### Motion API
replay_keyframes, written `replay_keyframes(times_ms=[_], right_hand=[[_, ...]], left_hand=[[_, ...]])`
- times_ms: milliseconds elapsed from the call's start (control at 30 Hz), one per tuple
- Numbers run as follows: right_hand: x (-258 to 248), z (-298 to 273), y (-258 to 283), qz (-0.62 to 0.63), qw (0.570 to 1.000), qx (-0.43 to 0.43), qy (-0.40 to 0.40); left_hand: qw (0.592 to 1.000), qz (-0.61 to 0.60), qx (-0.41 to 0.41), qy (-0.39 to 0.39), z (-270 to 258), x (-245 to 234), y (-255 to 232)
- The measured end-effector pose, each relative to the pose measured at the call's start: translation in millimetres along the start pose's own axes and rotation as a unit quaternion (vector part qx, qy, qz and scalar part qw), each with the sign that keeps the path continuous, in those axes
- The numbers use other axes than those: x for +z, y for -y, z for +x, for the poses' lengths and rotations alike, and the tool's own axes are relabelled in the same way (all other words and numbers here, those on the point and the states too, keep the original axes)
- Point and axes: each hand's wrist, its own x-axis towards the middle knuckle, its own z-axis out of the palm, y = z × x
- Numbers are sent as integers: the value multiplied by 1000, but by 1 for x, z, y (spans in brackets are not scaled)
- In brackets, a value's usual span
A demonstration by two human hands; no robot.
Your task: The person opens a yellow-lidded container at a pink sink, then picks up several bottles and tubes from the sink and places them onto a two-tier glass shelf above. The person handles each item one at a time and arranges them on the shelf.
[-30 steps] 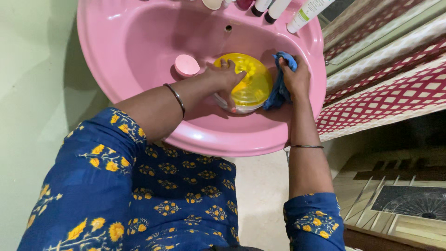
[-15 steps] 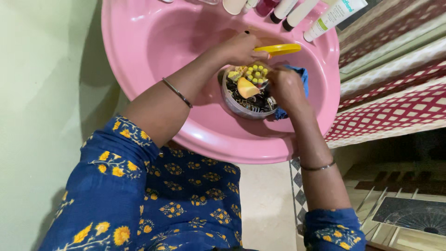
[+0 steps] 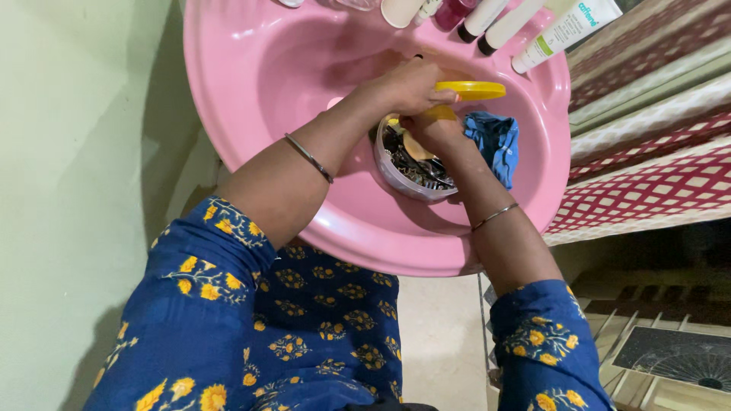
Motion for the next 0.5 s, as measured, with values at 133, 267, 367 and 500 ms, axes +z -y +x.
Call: replay_keyframes(times_ms=[133, 267, 367, 500], right_hand=[[-19, -7, 7, 79, 997, -8, 14], [-41, -14, 8, 187, 969, 114, 117], [-42, -15, 5, 178, 982, 24, 60], [-30, -14, -2, 150, 985, -81, -27]], left_hand=[[1000, -2, -2, -1, -3, -5, -5], [1000, 7, -10, 11, -5, -6, -8], [1000, -12, 2, 1, -5, -6, -6], [1000, 0, -20, 3, 2, -3, -1]])
